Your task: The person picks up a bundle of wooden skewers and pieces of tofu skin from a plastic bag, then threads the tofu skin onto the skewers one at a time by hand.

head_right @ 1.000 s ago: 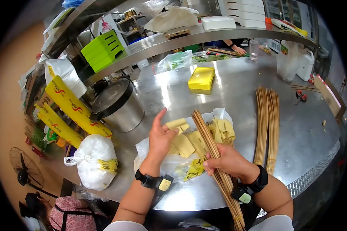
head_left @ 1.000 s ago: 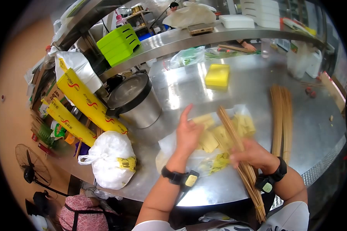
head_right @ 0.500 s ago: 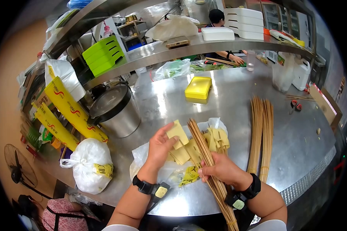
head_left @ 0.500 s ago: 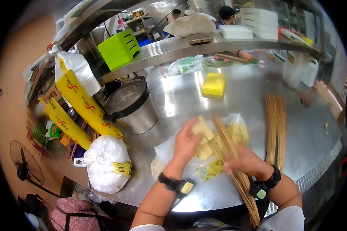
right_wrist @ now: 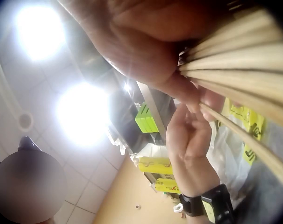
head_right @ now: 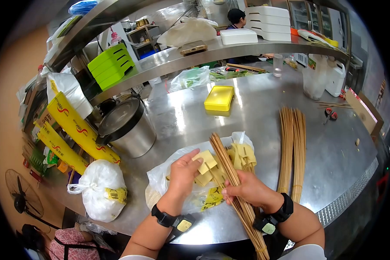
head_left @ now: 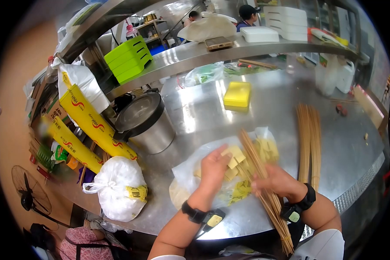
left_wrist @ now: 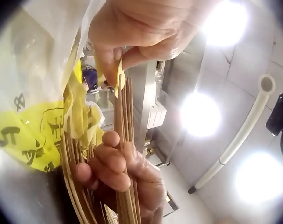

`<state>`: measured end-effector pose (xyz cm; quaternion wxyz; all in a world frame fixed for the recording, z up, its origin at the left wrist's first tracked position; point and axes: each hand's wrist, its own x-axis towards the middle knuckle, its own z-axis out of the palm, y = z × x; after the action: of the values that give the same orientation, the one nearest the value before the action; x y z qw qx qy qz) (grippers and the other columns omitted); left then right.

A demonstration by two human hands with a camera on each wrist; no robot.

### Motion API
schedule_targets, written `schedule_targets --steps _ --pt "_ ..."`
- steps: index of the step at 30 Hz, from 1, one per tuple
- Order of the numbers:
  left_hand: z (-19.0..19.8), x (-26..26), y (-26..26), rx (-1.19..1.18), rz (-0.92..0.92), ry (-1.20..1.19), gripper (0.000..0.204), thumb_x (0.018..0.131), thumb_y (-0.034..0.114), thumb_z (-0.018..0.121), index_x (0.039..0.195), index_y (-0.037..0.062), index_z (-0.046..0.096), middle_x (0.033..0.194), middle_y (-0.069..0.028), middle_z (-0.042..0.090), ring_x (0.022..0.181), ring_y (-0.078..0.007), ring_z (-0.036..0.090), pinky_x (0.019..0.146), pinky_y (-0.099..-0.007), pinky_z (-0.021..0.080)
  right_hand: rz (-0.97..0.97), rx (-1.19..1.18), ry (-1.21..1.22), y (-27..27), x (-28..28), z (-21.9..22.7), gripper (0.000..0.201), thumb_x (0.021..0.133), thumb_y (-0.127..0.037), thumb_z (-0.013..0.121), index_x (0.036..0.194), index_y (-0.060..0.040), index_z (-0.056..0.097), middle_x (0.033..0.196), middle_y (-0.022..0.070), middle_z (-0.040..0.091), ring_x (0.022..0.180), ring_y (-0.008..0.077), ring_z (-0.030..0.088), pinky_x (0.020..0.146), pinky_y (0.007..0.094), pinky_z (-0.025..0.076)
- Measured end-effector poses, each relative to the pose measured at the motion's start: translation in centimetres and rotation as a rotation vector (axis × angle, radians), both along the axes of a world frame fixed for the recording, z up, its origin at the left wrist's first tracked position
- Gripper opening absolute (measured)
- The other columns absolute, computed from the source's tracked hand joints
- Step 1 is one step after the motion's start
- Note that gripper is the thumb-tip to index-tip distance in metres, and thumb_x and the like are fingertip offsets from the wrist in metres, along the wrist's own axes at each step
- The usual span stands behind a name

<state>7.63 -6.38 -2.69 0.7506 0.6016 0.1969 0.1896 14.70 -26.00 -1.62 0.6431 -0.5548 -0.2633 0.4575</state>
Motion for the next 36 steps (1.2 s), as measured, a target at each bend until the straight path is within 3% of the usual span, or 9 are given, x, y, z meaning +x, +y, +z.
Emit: schedule_targets --steps 4,7,9,13,15,18,25,30,36 --pt "-0.4 0.5 0.8 -0.027 0.091 -0.029 0.045 0.090 0.003 0.057 0.132 -0.0082 0.043 0.104 -0.0130 0.064 0.091 -0.0180 0.064 0.084 -0.0289 0.052 0.010 -0.010 -0.017 0.1 0.0 0.0 0.020 0.084 0.003 0.062 0.093 -0.0019 0.045 0.075 0.0111 0.059 0.064 0.0189 0.062 0.059 0.0286 0.050" --pt "-0.9 0.9 1.3 -0.264 0.133 -0.165 0.045 0.089 0.003 0.058 0.131 -0.0063 0.042 0.110 -0.0143 0.061 0.091 -0.0163 0.061 0.075 -0.0272 0.051 0.007 -0.015 -0.013 0.1 -0.1 0.1 0.020 0.084 0.003 0.062 0.093 -0.0019 0.045 0.075 0.0109 0.059 0.065 0.0186 0.061 0.059 0.0281 0.050" --pt "-1.1 1.1 1.8 -0.321 0.056 -0.205 0.030 0.090 0.000 0.055 0.119 -0.0066 0.049 0.103 -0.0146 0.064 0.095 -0.0213 0.064 0.085 -0.0314 0.052 0.012 -0.004 -0.008 0.0 0.0 0.1 0.020 0.084 0.003 0.062 0.093 -0.0020 0.045 0.075 0.0109 0.059 0.065 0.0185 0.062 0.059 0.0278 0.049" --pt "-1.2 0.8 2.0 -0.279 0.054 -0.196 0.021 0.090 0.000 0.055 0.110 -0.0046 0.052 0.103 -0.0151 0.064 0.093 -0.0218 0.064 0.085 -0.0326 0.052 0.024 -0.008 -0.032 0.1 0.0 0.2 0.020 0.084 0.003 0.062 0.092 -0.0023 0.045 0.075 0.0108 0.059 0.065 0.0182 0.061 0.060 0.0279 0.050" --pt "-1.3 0.7 1.9 -0.198 0.041 -0.173 0.022 0.088 0.003 0.060 0.109 -0.0030 0.054 0.099 -0.0106 0.065 0.083 -0.0144 0.062 0.068 -0.0227 0.049 0.012 -0.030 -0.036 0.2 -0.1 0.0 0.020 0.084 0.003 0.062 0.092 -0.0024 0.045 0.075 0.0108 0.059 0.065 0.0183 0.061 0.060 0.0279 0.050" --pt "-1.8 0.8 1.8 -0.181 0.024 -0.148 0.024 0.088 0.004 0.061 0.110 -0.0019 0.053 0.098 -0.0100 0.065 0.080 -0.0128 0.062 0.066 -0.0222 0.048 -0.004 -0.017 -0.010 0.1 -0.1 -0.1 0.019 0.084 0.003 0.062 0.092 -0.0022 0.045 0.073 0.0105 0.059 0.064 0.0183 0.061 0.059 0.0280 0.050" --pt "0.0 0.2 -0.5 -0.135 0.020 -0.050 0.032 0.086 0.004 0.063 0.115 -0.0018 0.049 0.100 -0.0114 0.065 0.081 -0.0142 0.063 0.066 -0.0248 0.050 -0.007 0.010 -0.068 0.0 0.4 -0.5 0.019 0.084 0.003 0.062 0.091 -0.0015 0.045 0.073 0.0100 0.059 0.063 0.0186 0.062 0.058 0.0278 0.050" --pt "-0.7 -0.1 -0.5 0.010 -0.135 0.013 0.041 0.085 0.003 0.063 0.119 -0.0044 0.043 0.101 -0.0137 0.063 0.085 -0.0193 0.064 0.069 -0.0287 0.053 -0.087 -0.062 -0.059 0.1 0.1 -0.1 0.018 0.084 0.001 0.063 0.093 -0.0005 0.047 0.076 0.0094 0.059 0.063 0.0170 0.062 0.057 0.0274 0.050" --pt "0.1 0.0 -1.5 -0.016 -0.293 0.069 0.039 0.086 0.002 0.062 0.121 -0.0048 0.047 0.103 -0.0123 0.063 0.089 -0.0191 0.065 0.073 -0.0291 0.055 -0.075 0.009 -0.050 -0.1 0.6 -1.1 0.018 0.084 -0.001 0.064 0.094 0.0006 0.049 0.079 0.0079 0.059 0.062 0.0142 0.061 0.058 0.0264 0.051"
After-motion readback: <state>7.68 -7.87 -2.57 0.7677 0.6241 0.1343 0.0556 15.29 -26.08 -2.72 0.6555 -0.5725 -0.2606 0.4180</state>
